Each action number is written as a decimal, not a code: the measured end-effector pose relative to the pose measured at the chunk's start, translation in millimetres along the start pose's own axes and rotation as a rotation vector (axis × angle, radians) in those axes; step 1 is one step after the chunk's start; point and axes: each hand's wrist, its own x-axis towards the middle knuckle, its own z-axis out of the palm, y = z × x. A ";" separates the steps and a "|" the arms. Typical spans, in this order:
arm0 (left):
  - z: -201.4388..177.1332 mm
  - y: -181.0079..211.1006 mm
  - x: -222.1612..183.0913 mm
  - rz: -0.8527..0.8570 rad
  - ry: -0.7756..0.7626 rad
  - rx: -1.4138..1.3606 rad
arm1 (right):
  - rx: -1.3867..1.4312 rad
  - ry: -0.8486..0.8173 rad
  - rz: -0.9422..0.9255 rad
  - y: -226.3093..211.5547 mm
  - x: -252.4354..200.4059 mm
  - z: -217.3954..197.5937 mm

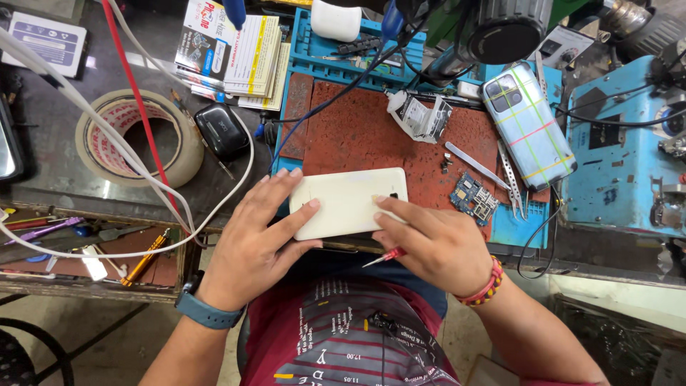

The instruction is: The person disassembles a mobile phone by removing the back cover and circuit board, uses a screwdriver to work on the internal frame, and then reattaches the circuit board and back cover.

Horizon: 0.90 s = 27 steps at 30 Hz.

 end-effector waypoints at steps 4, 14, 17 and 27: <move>-5.2 -0.5 2.8 0.022 -0.019 0.074 | 0.000 0.030 0.099 2.7 -2.8 -0.6; -16.3 5.7 29.0 0.052 0.014 0.133 | -0.033 0.139 0.132 14.2 -7.0 1.8; -16.9 4.7 30.9 0.041 0.017 0.119 | -0.029 0.164 0.120 16.7 -5.5 2.7; -10.8 13.4 14.2 -0.014 0.004 0.049 | -0.044 0.079 0.082 8.8 -9.8 0.0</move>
